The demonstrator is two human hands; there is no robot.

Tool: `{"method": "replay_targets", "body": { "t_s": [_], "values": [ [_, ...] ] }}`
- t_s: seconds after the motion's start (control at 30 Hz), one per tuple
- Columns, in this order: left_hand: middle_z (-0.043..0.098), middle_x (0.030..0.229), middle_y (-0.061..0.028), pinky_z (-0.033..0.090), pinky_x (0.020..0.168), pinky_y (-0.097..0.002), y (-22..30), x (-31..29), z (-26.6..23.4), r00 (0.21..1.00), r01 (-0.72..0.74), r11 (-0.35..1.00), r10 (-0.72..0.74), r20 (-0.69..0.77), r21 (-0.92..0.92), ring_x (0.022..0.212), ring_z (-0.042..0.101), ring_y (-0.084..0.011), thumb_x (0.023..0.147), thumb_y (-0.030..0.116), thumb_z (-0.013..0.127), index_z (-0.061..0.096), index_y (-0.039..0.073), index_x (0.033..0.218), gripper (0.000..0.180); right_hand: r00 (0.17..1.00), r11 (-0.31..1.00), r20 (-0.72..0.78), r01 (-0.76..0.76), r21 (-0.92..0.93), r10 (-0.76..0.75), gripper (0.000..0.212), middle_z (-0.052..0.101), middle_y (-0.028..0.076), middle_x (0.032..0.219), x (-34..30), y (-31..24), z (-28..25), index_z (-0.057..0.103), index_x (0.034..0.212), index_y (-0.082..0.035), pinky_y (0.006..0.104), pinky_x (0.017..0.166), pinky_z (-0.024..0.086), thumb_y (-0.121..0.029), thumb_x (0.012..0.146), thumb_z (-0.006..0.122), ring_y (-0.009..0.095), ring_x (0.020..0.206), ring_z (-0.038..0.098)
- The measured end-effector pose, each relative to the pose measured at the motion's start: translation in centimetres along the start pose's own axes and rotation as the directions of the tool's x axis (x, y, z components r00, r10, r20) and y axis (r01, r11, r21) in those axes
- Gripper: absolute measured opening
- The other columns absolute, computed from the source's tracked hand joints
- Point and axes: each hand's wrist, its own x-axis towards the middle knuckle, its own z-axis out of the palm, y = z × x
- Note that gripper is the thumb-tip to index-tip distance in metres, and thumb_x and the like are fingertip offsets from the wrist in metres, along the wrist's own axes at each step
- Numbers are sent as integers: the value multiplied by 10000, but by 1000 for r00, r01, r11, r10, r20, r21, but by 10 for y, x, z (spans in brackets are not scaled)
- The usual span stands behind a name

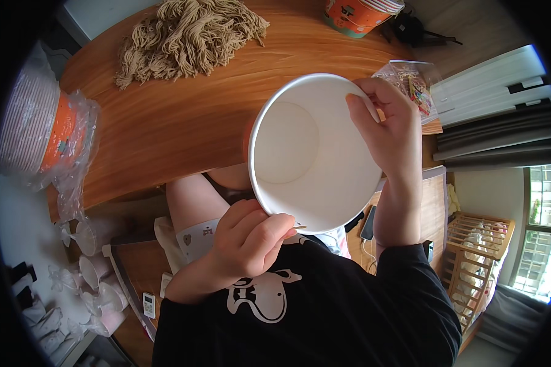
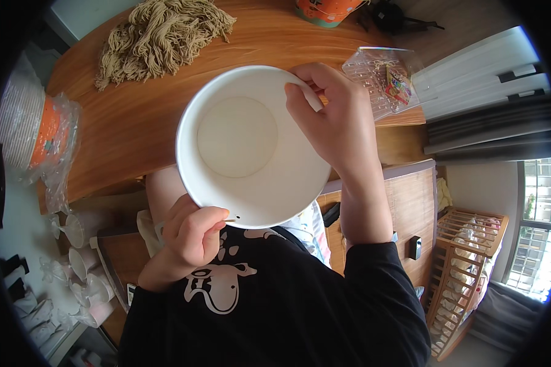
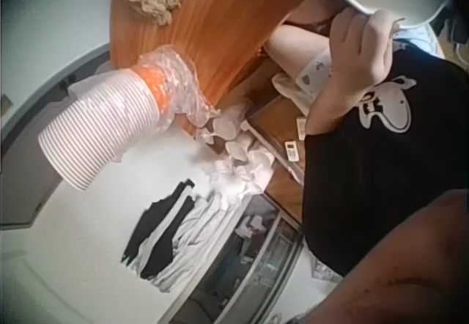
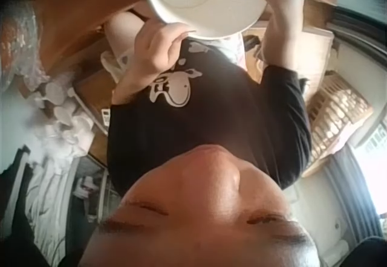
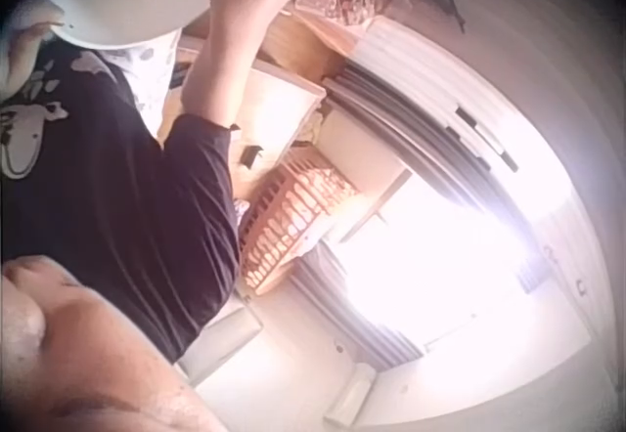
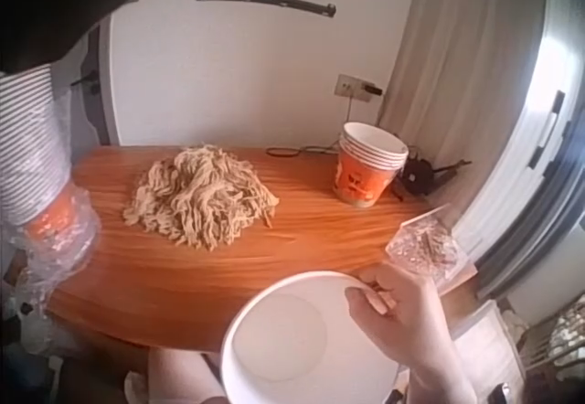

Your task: Attaching wire handles to paper buckets by threading the ends through pre-punched holes.

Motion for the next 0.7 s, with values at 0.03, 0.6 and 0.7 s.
{"method": "replay_targets", "body": {
  "t_s": [0.03, 0.6, 0.7],
  "values": [
    [603, 754, -47, 467, 575, -312, 0, 0, 0, 1000, -1, 1000, 1, 11, 1, 657, 581, -212, 845, 44, 752, 633, 26, 1019, 212, 1000, 1000, -6, 13, -12, -13, 161, 712, 102, 815, 0, 1, 1, 697, 998, 30, 280, 673, 553, -74, 877, 677, 140, 767, 692],
    [626, 738, -86, 471, 536, -266, 0, 8, -30, 992, 125, 977, -127, 2, -174, 600, 590, -185, 925, -51, 551, 609, -24, 975, 81, 905, 785, 396, -132, 605, -153, 276, 694, 84, 1012, 0, 45, -21, 682, 1173, 50, 261, 851, 493, -156, 1057, 540, 161, 948, 652],
    [638, 766, -99, 468, 541, -266, 2, 2, -34, 981, 196, 964, -195, 23, -177, 607, 589, -183, 945, -33, 537, 604, -23, 982, 77, 905, 836, 364, -16, 549, -222, 227, 687, 87, 1042, -4, 54, -15, 678, 1166, 58, 266, 847, 507, -83, 1044, 550, 150, 956, 655]
  ]
}}
